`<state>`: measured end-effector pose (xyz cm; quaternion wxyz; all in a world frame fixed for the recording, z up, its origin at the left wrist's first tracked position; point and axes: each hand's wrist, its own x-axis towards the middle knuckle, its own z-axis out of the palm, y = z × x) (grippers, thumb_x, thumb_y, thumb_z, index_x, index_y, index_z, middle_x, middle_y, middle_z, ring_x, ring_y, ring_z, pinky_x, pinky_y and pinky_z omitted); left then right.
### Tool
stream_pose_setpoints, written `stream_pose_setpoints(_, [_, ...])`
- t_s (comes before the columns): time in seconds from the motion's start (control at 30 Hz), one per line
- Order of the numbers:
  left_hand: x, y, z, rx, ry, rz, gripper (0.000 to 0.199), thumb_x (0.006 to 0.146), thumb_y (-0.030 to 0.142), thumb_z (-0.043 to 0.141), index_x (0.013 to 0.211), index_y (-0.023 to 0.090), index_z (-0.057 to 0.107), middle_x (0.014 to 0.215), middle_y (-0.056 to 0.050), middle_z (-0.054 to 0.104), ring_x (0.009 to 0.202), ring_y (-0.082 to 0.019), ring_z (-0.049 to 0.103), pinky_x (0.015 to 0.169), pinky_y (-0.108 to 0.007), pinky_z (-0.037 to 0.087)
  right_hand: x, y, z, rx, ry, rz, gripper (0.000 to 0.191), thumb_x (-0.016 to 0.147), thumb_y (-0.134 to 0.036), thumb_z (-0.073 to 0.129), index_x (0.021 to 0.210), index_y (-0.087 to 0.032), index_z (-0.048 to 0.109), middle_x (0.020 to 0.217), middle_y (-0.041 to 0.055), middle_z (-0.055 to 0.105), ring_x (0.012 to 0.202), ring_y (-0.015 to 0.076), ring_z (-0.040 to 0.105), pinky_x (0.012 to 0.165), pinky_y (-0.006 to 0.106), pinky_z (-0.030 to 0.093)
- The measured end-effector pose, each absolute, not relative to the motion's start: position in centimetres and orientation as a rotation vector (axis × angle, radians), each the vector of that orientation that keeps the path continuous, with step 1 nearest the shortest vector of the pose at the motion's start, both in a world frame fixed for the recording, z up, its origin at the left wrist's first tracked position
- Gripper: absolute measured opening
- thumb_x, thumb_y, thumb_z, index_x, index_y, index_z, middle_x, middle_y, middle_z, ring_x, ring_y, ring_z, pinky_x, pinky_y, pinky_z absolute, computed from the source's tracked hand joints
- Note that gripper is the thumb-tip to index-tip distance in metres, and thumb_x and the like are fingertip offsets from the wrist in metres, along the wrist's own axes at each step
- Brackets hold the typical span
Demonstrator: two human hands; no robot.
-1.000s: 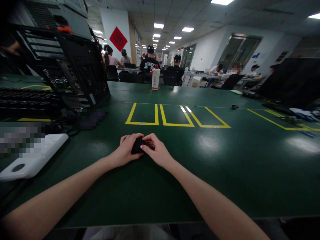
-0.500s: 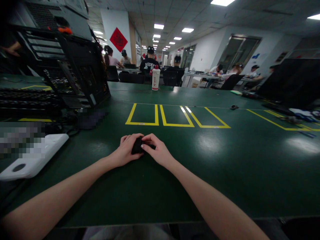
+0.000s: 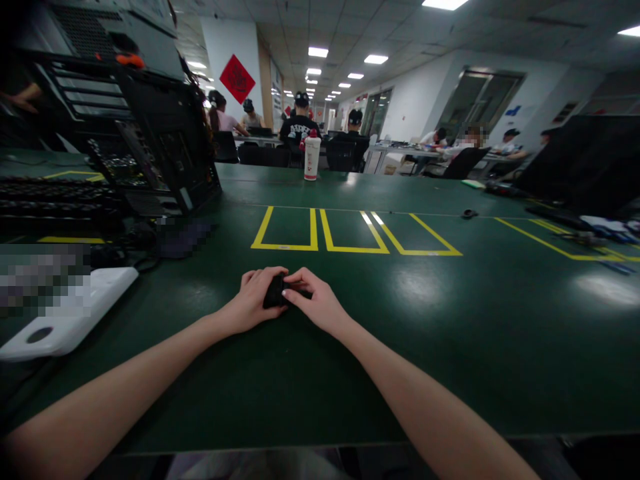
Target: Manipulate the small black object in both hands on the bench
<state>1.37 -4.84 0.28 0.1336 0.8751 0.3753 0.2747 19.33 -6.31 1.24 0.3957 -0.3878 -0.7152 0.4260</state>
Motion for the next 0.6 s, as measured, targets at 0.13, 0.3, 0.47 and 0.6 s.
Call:
stream_pose_setpoints(0.13, [1.35, -4.84, 0.22, 2.537, 1.087, 0.805, 0.057, 0.07, 0.025, 0.061, 0.118, 0.025, 0.031, 0.117, -0.005, 0.046, 0.108, -0.025, 0.043, 0.093, -0.043, 0.024, 19.27, -6.24, 1.23, -1.039, -1.793, 1.12, 0.026, 0.077, -0.024, 0.055, 0.102, -0.021, 0.047, 0.105, 0.004, 0.053, 0.099, 0.018, 0.054, 0.086, 0.038, 0.045])
stream_pose_setpoints(0.3, [1.35, -4.87, 0.32, 2.548, 1.09, 0.785, 0.056, 0.07, 0.025, 0.06, 0.118, 0.025, 0.031, 0.117, -0.005, 0.046, 0.107, -0.024, 0.043, 0.093, -0.043, 0.025, 19.44, -6.23, 1.13, -0.992, -1.848, 1.109, 0.026, 0.075, -0.021, 0.058, 0.099, -0.021, 0.048, 0.1, 0.0027, 0.053, 0.099, 0.0181, 0.054, 0.089, 0.04, 0.043])
stream_pose_setpoints(0.47, [1.42, -4.82, 0.17, 2.549, 1.096, 0.799, 0.056, 0.07, 0.025, 0.061, 0.118, 0.025, 0.031, 0.116, -0.005, 0.046, 0.107, -0.025, 0.043, 0.092, -0.043, 0.025, 19.32, -6.25, 0.99, -0.936, -1.791, 1.111, 0.018, 0.077, -0.023, 0.056, 0.094, -0.021, 0.051, 0.095, 0.001, 0.052, 0.096, 0.0173, 0.055, 0.088, 0.037, 0.044])
stream_pose_setpoints(0.6, [1.43, -4.81, 0.16, 2.549, 1.091, 0.804, 0.057, 0.07, 0.026, 0.061, 0.118, 0.025, 0.031, 0.116, -0.005, 0.047, 0.107, -0.025, 0.044, 0.093, -0.043, 0.025, 19.27, -6.14, 1.0, -0.953, -1.774, 1.138, 0.022, 0.077, -0.023, 0.056, 0.098, -0.021, 0.049, 0.1, 0.0024, 0.052, 0.097, 0.0175, 0.055, 0.087, 0.037, 0.045])
